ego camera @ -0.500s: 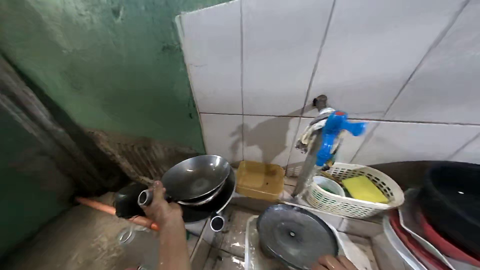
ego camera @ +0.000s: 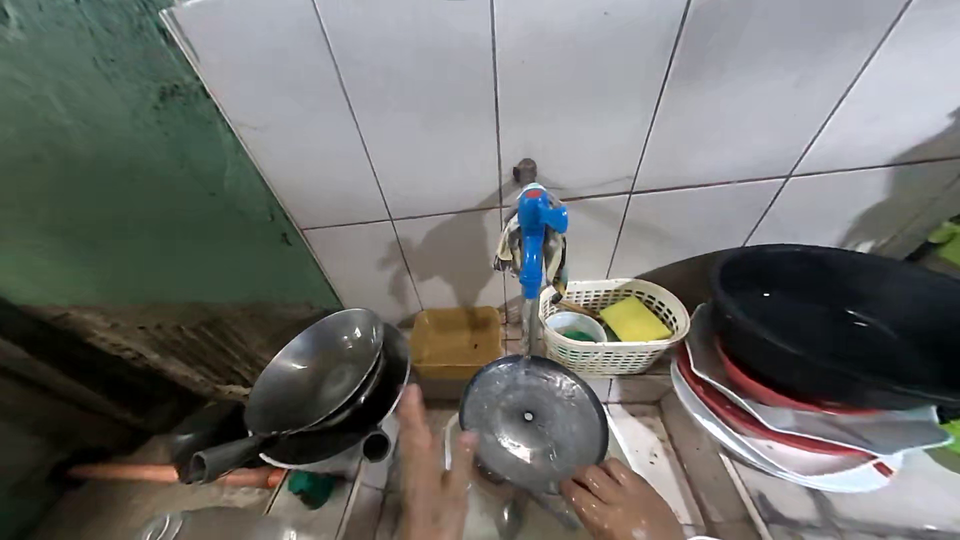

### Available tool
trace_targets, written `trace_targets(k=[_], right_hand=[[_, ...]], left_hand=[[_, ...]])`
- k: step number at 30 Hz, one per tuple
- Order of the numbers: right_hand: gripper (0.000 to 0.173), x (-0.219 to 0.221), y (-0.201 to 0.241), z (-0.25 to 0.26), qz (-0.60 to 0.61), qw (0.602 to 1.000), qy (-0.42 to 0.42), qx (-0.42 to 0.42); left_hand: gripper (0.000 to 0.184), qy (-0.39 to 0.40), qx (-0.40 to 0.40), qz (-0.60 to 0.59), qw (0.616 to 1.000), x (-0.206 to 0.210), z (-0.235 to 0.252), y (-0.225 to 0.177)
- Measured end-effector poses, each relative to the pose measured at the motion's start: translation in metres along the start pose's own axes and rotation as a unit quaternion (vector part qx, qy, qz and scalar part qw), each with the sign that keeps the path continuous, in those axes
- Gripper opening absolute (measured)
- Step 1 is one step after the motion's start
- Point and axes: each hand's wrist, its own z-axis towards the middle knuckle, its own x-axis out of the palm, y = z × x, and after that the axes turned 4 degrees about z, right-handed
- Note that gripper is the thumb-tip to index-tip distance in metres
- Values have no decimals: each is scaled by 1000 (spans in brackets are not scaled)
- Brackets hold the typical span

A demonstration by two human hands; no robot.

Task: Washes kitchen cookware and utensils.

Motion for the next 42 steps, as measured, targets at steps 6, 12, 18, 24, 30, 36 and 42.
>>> trace_targets(k=[6,12,18,24,30,36,42], right_hand=[[23,-34,-5,13,186,967,140,106],[45,-12,-43,67,274,897,138,318],[41,38,-21,69,161,916,280,237],[30,48,-41,104,159,868,168,439],[25,52,4,105,328,912,180,166],[26,64,-37,119,190,894,148,377],[23,64,4,103,353,905,151,181]], left_hand=[[59,78,-347,-302,885,73,-2,25],[62,90,-343,-305,884,85,-23,12],[64,106,-286,-239,922,72,-20,21],[74,167,-243,-212,932,73,-25,9],[65,161,-277,-243,916,68,-9,16],[82,171,-254,-193,932,65,-18,7],[72,168,-266,-187,931,63,-5,17]])
